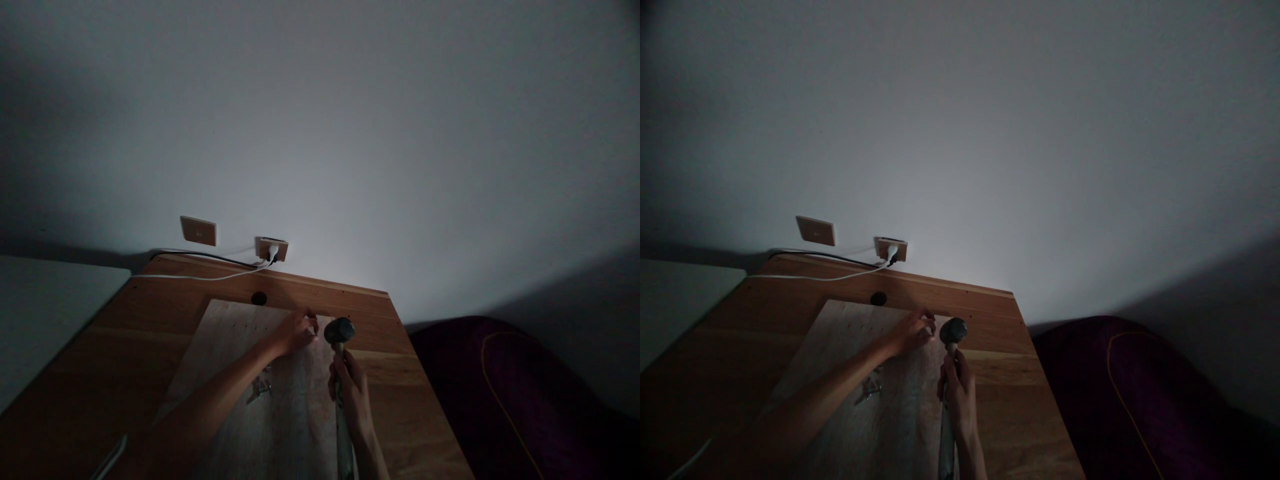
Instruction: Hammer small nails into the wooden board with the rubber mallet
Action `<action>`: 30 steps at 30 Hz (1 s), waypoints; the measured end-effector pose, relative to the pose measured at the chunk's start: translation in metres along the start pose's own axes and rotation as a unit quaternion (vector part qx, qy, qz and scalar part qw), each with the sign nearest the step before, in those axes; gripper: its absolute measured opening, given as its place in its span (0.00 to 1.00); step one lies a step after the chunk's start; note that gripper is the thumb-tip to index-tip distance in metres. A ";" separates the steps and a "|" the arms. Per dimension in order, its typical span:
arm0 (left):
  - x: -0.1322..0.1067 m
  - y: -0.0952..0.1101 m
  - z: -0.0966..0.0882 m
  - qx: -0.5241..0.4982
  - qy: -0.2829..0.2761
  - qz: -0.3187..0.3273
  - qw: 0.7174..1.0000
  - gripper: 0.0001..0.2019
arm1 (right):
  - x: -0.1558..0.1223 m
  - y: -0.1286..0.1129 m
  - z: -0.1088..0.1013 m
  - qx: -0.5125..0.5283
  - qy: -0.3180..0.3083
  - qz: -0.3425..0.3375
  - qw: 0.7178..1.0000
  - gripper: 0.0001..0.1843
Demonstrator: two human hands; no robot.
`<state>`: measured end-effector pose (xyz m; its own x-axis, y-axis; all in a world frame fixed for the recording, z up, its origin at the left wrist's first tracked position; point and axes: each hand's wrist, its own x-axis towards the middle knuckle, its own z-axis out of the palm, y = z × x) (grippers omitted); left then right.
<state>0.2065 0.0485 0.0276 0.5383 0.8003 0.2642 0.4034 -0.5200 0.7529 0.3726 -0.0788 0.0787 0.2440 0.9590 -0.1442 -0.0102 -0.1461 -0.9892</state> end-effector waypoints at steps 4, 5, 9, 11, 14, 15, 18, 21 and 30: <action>0.001 0.000 0.004 0.014 0.011 -0.012 1.000 0.20 | 0.005 -0.004 0.007 -0.013 -0.019 0.014 1.000 0.33; 0.001 -0.001 0.005 0.013 0.013 -0.007 1.000 0.22 | 0.006 -0.003 0.008 -0.016 -0.022 0.020 0.999 0.34; -0.001 -0.004 0.006 0.011 0.016 0.010 1.000 0.19 | 0.006 0.004 0.006 -0.009 -0.008 0.026 1.000 0.34; -0.002 -0.003 0.003 0.007 0.011 0.017 1.000 0.12 | 0.005 0.008 0.001 0.009 0.009 0.019 1.000 0.33; -0.002 0.001 -0.001 0.002 -0.004 0.020 1.000 0.05 | 0.002 0.012 -0.007 0.020 0.017 0.017 0.999 0.32; -0.001 0.003 -0.003 0.002 -0.006 0.017 1.000 0.05 | 0.000 0.014 -0.009 0.012 0.016 0.022 1.000 0.32; 0.000 0.008 -0.005 0.001 -0.007 0.013 1.000 0.07 | -0.004 0.015 -0.011 -0.025 0.012 0.029 0.999 0.33; 0.000 0.006 -0.004 -0.008 -0.011 0.015 1.000 0.06 | -0.008 0.012 -0.010 -0.041 0.006 0.010 0.999 0.31; 0.002 0.003 0.003 0.041 -0.011 -0.003 0.999 0.06 | -0.005 0.007 0.002 -0.023 -0.020 0.000 1.000 0.30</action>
<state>0.2109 0.0480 0.0284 0.5513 0.7973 0.2457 0.4661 -0.5386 0.7019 0.3691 -0.0844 0.0727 0.2052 0.9678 -0.1459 0.0349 -0.1562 -0.9871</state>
